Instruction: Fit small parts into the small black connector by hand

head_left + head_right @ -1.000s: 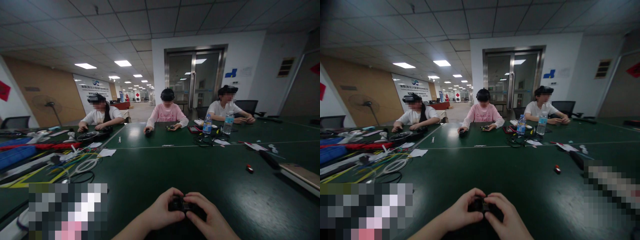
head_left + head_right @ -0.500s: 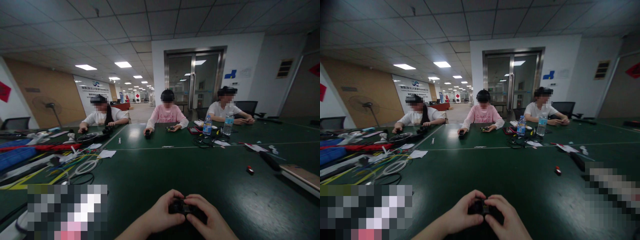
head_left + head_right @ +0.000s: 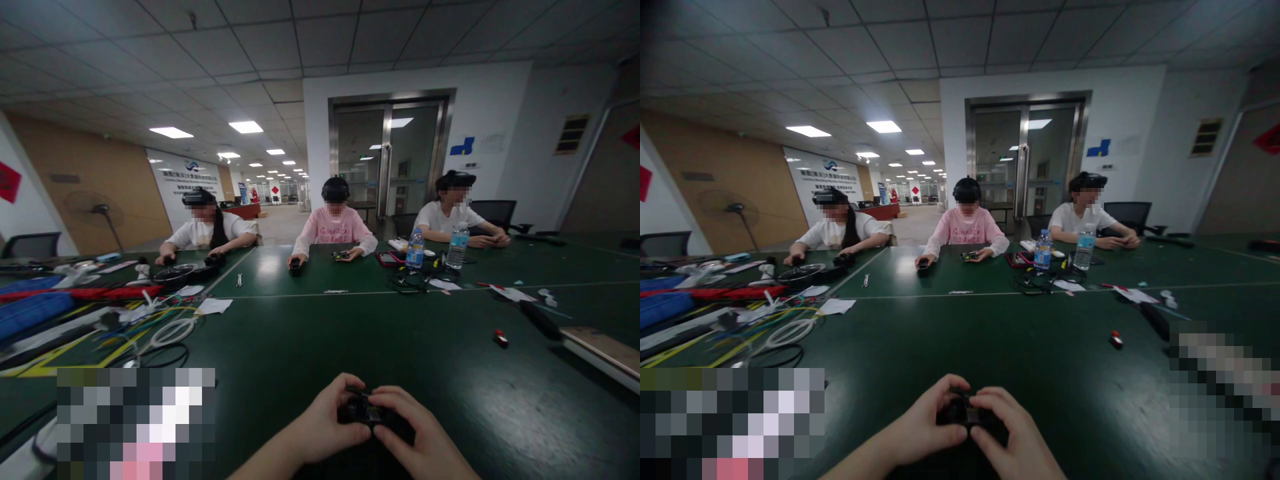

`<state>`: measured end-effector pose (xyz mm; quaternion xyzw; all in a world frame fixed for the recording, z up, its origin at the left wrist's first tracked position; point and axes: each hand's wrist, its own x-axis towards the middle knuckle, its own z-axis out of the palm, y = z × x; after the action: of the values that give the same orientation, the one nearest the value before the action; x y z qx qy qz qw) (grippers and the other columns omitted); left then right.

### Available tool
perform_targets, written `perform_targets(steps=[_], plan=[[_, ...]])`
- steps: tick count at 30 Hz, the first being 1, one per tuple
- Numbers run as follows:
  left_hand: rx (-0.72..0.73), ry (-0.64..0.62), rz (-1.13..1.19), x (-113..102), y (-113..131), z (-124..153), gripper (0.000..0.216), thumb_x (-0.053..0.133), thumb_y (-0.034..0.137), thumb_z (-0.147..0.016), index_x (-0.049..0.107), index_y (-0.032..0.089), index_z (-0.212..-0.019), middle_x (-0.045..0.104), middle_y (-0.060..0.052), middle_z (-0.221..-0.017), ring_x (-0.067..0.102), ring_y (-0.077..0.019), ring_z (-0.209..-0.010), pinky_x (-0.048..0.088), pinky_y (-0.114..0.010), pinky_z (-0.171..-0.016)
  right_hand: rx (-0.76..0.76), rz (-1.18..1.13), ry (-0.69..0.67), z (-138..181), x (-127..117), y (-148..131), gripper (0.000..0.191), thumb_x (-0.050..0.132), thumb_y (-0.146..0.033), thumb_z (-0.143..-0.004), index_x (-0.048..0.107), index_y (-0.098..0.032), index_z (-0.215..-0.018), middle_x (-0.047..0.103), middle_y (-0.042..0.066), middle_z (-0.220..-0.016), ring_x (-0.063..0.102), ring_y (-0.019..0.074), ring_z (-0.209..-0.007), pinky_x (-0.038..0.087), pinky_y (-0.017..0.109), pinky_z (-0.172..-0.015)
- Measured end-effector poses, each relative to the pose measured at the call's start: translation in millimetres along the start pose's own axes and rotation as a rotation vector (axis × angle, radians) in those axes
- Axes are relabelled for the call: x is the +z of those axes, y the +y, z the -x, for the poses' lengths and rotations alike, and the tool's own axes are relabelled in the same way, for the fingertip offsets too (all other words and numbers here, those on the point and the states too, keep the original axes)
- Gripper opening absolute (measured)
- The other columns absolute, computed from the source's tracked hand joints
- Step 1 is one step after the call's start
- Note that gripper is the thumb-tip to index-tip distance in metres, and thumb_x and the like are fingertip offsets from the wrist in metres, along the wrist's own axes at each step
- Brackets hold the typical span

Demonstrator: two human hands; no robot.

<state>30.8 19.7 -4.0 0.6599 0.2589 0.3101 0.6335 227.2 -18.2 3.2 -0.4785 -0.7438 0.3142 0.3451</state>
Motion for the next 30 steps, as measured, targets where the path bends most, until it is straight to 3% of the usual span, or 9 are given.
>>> perform_targets(steps=[30], plan=[[-0.034, 0.030, -0.036, -0.2, 1.8, 0.7, 0.044, 0.072, 0.018, -0.068, 0.047, 0.017, -0.104, 0.058, -0.002, -0.091, 0.056, -0.0171, -0.084, 0.040, -0.027, -0.069, -0.006, -0.033, 0.006, -0.1, -2.2, -7.4, 0.023, 0.060, -0.024, -0.079, 0.067, -0.024, -0.102, 0.061, 0.008, -0.113, 0.057, 0.0235, -0.108, 0.044, 0.037, -0.095]])
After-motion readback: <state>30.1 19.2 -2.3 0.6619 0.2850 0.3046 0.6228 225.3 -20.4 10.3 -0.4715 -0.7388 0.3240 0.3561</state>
